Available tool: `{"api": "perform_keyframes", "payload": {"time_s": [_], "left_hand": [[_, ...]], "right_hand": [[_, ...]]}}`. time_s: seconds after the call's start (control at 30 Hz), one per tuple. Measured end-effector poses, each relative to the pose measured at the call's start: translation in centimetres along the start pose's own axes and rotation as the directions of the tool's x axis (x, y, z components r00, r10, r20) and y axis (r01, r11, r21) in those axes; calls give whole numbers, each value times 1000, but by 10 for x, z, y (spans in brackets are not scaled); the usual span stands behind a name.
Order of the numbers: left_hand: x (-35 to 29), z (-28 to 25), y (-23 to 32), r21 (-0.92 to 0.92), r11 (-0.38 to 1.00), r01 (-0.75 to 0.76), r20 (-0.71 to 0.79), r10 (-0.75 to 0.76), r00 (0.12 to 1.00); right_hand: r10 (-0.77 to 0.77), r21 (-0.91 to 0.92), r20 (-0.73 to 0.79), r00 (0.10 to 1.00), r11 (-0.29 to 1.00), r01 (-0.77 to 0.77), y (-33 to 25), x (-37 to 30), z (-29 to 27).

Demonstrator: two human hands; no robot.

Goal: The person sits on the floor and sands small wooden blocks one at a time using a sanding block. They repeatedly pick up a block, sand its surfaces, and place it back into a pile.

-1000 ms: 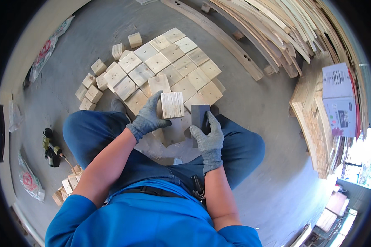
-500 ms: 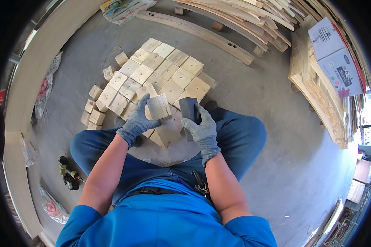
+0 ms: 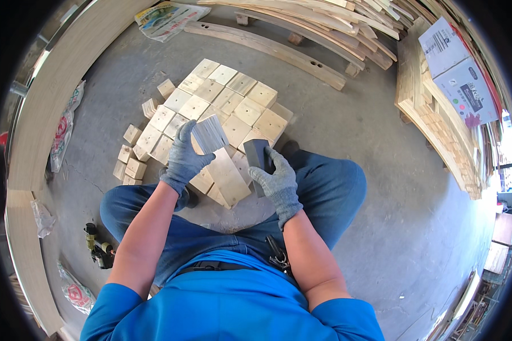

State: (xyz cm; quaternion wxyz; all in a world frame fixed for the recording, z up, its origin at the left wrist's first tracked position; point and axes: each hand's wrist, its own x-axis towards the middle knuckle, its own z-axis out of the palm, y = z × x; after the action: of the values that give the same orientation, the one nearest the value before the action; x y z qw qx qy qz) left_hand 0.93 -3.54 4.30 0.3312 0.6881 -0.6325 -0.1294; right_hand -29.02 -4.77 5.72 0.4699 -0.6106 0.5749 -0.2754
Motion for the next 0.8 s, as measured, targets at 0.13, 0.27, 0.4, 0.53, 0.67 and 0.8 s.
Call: {"api": "perform_keyframes", "payload": {"time_s": [0.13,0.27,0.4,0.53,0.67,0.8], "left_hand": [[-13,9,-12,58,997,-44,-23,45,999],[-40,17,-19,43,998,-54,-47,56,997],[-53,15,-7,27,987,-157,-8,157,988],[-65,17,-3,34,983,-182,10,182,983],[-71,15,-3,8,979,-203,38,202,979],[-71,16,0,-76,990,-115,41,119,992]], "right_hand": [[-2,12,16,1000,1000,1,3,1,4],[-9,53,20,1000,999,8,10,-1,6],[2,12,33,999,1000,-2,5,1,8],[-24,-3,34,999,1000,25,0,2,11],[-14,0,39,999,1000,14,4,1,12],[3,-27,44,999,1000,-1,8,2,10]]}}
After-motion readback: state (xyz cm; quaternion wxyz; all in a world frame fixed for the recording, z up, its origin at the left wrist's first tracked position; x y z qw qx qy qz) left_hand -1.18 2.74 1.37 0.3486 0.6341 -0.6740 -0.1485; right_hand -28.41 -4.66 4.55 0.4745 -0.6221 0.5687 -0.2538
